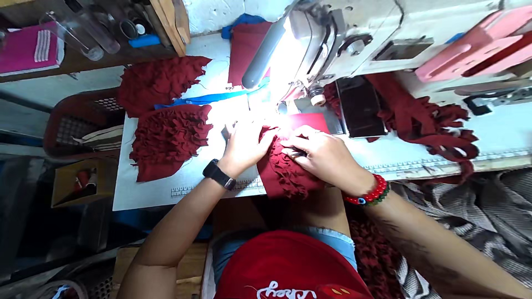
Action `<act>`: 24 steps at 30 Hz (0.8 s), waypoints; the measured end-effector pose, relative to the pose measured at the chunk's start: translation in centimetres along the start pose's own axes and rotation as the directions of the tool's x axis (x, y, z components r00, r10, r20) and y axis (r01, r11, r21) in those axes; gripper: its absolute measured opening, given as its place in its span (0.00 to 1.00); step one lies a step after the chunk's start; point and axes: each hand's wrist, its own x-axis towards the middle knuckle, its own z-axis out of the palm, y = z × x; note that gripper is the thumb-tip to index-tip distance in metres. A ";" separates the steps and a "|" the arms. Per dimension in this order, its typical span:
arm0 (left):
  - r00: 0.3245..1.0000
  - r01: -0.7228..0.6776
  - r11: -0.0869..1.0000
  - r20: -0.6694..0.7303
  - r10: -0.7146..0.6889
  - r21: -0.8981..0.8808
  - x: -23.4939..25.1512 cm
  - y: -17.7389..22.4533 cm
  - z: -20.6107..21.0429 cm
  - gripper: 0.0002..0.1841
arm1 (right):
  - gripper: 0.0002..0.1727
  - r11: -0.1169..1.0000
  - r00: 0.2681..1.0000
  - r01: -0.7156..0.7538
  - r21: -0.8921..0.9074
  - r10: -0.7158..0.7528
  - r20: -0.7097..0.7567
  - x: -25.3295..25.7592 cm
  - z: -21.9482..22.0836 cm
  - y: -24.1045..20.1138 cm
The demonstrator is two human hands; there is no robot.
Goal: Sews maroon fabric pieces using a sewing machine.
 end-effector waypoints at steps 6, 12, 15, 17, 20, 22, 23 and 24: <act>0.987 -0.083 0.997 0.136 0.083 -0.011 1.4 -1.5 -0.7 0.16 | 0.13 0.999 0.999 0.034 0.004 -0.034 0.026 -0.1 -0.3 0.0; 0.985 -0.083 0.986 0.140 0.104 -0.147 1.5 -1.4 -1.8 0.15 | 0.12 0.997 0.999 0.027 0.074 -0.029 0.031 -0.3 -0.3 0.2; 0.983 0.039 0.953 0.181 0.016 -0.301 2.0 -0.9 -2.6 0.12 | 0.12 0.995 0.999 0.033 0.092 -0.036 0.033 -0.2 -0.4 0.3; 0.981 0.079 0.929 0.196 -0.007 -0.361 2.3 -0.6 -2.9 0.11 | 0.12 0.995 0.999 0.034 0.098 -0.038 0.036 -0.2 -0.4 0.4; 0.984 0.115 0.903 0.170 -0.048 -0.415 2.7 -0.2 -3.0 0.10 | 0.12 0.995 0.998 0.033 0.093 -0.037 0.041 -0.2 -0.5 0.4; 0.978 0.180 0.862 0.182 -0.104 -0.474 3.0 0.2 -3.1 0.10 | 0.12 0.996 0.998 0.024 0.090 -0.028 0.047 -0.2 -0.5 0.3; 0.972 0.211 0.842 0.195 -0.128 -0.496 3.1 0.3 -3.0 0.10 | 0.12 0.996 0.998 0.020 0.088 -0.024 0.049 -0.2 -0.6 0.3; 0.971 0.216 0.834 0.204 -0.127 -0.507 3.1 0.4 -3.0 0.10 | 0.12 0.996 0.999 0.016 0.086 -0.020 0.050 -0.2 -0.7 0.3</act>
